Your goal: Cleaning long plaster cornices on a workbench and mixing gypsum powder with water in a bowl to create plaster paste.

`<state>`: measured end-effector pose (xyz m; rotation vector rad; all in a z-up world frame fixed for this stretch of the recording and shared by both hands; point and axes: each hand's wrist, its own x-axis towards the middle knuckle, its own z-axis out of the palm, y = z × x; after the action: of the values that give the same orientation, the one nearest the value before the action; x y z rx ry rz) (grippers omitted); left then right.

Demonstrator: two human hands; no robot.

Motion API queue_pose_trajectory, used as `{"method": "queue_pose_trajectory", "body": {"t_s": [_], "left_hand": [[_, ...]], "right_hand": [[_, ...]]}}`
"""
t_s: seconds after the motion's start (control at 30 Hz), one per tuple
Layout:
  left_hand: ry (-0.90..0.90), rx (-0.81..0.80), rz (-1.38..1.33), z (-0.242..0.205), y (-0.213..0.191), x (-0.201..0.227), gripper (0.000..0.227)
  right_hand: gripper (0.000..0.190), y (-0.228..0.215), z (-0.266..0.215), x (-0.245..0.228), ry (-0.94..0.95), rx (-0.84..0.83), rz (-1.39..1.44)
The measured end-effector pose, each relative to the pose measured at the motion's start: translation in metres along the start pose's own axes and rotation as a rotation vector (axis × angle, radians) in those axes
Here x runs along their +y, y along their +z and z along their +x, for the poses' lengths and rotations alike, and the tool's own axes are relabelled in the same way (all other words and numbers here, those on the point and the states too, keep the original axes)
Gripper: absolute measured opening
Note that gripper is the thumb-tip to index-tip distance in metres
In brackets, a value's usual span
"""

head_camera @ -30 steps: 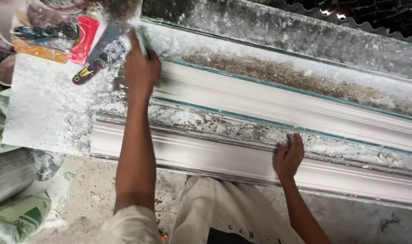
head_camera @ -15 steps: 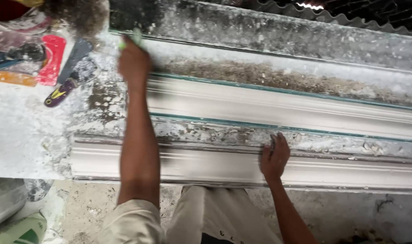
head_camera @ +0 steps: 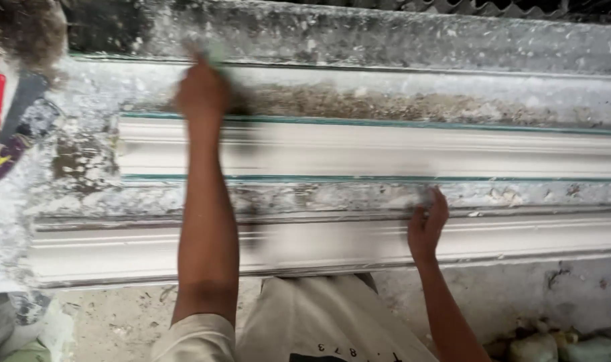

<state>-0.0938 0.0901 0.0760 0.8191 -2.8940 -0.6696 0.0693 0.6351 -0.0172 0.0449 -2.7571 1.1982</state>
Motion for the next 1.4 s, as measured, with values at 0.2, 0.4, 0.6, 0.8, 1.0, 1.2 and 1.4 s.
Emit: {"method": "queue_pose_trajectory", "body": {"t_s": [0.2,0.4,0.6,0.8,1.0,1.2,1.4], "left_hand": [[0.182,0.34,0.101,-0.067,0.266,0.132,0.02],[0.343,-0.532,-0.506,-0.178,0.199,0.44,0.066],[0.405,0.157,0.028,-0.093,0.217,0.104,0.038],[-0.674,0.239,-0.287,-0.218,0.163,-0.007,0.051],[0.163,-0.24,-0.565,-0.364,0.213,0.372,0.099],[0.064,0.089,-0.546,-0.287,0.105,0.19,0.065],[-0.004,0.36,-0.643,-0.315,0.142,0.055,0.028]], "right_hand": [[0.045,-0.049,0.1,0.09,-0.079,-0.06,-0.206],[0.058,-0.069,0.196,0.156,0.03,-0.175,-0.334],[0.054,-0.074,0.195,0.211,-0.315,0.0,-0.478],[0.054,-0.082,0.191,0.176,-0.335,-0.007,-0.458],[0.059,-0.092,0.201,0.196,-0.362,-0.142,-0.379],[0.057,-0.174,0.139,0.232,-0.29,-0.309,-0.289],[0.056,-0.143,0.054,0.204,-0.131,-0.354,-0.401]]}}
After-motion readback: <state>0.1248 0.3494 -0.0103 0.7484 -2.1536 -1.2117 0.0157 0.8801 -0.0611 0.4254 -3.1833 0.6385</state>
